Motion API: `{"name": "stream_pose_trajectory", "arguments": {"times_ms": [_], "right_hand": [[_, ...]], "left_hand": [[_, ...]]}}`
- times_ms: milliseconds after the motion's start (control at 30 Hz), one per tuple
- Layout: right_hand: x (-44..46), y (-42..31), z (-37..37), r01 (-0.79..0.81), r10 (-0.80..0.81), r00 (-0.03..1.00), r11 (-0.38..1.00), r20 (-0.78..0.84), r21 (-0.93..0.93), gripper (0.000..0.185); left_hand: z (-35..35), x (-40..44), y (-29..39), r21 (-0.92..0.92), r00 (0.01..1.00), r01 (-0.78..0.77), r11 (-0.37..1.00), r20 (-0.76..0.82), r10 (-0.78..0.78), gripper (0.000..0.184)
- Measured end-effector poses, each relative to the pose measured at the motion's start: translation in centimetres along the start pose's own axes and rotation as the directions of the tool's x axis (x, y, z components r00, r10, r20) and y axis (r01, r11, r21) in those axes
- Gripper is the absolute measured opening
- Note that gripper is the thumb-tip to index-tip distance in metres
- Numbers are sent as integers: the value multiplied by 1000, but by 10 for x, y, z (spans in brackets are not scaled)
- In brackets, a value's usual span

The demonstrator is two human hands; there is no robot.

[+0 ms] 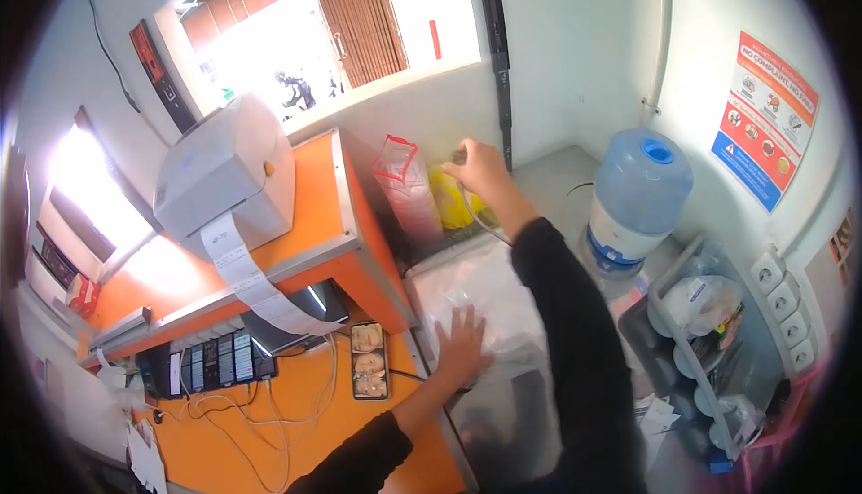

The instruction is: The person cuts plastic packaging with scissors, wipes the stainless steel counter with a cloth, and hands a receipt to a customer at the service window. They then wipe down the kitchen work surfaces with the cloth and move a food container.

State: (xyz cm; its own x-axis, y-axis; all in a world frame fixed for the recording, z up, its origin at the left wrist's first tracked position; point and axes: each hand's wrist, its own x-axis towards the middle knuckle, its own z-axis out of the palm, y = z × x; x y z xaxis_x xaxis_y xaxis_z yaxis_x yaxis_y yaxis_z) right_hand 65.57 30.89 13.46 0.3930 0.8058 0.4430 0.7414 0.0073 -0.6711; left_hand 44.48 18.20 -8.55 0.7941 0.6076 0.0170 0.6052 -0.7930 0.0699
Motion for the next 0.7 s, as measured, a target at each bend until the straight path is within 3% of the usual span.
{"name": "stream_pose_trajectory", "arguments": {"times_ms": [100,167,200,233,267,300,333,400,433,467,500,567,633,667,700], "right_hand": [[1,-4,53,250,-254,930,967,-265,-50,52],[-74,-66,20,161,-175,983,968,55,192,51],[-123,-56,31,288,-315,949,883,14,371,43],[-186,-52,40,174,-196,966,975,167,138,43],[-250,-47,49,115,-69,947,985,313,-131,43],[-304,-57,24,32,-61,892,997,447,72,42],[-349,-62,-11,-62,-103,826,961,555,271,41],[-426,-23,-49,-246,165,874,961,456,124,38],[-446,-25,-83,-389,405,901,913,156,-123,37],[-473,-8,-106,-490,420,864,830,-277,-267,39],[-496,11,-134,-482,293,855,754,-429,-446,37],[-522,5,-180,-597,261,768,623,-585,-505,32],[-534,-10,-201,-692,316,647,625,-694,-361,25],[-548,-18,-204,-737,353,573,616,-739,-277,22],[-564,-21,-201,-769,465,548,606,-696,-201,19]], "left_hand": [[1,0,-1,-10,1000,1,1000,-22,-1,85],[0,3,-1,-1,1000,21,1000,-11,-21,80],[4,0,0,19,999,19,1000,30,-20,79],[28,0,-13,-414,998,-47,909,17,59,72],[29,-5,-15,-282,991,-107,953,-102,82,74],[28,-5,-14,-139,965,-148,979,-238,112,76],[-6,-2,-2,-90,999,-37,995,-4,36,83],[-10,1,1,-64,999,-9,998,41,12,88],[-7,1,0,-61,999,-5,998,39,7,87],[-7,0,0,-61,999,-7,998,41,10,87],[-7,0,-1,-57,999,-6,998,43,9,86],[-10,1,-1,-60,999,-17,998,36,19,85],[-24,-7,1,-70,998,-36,997,39,39,83],[-31,-13,5,-102,998,-57,993,-39,54,77],[-38,-19,8,-118,994,-90,989,-71,82,75]]}}
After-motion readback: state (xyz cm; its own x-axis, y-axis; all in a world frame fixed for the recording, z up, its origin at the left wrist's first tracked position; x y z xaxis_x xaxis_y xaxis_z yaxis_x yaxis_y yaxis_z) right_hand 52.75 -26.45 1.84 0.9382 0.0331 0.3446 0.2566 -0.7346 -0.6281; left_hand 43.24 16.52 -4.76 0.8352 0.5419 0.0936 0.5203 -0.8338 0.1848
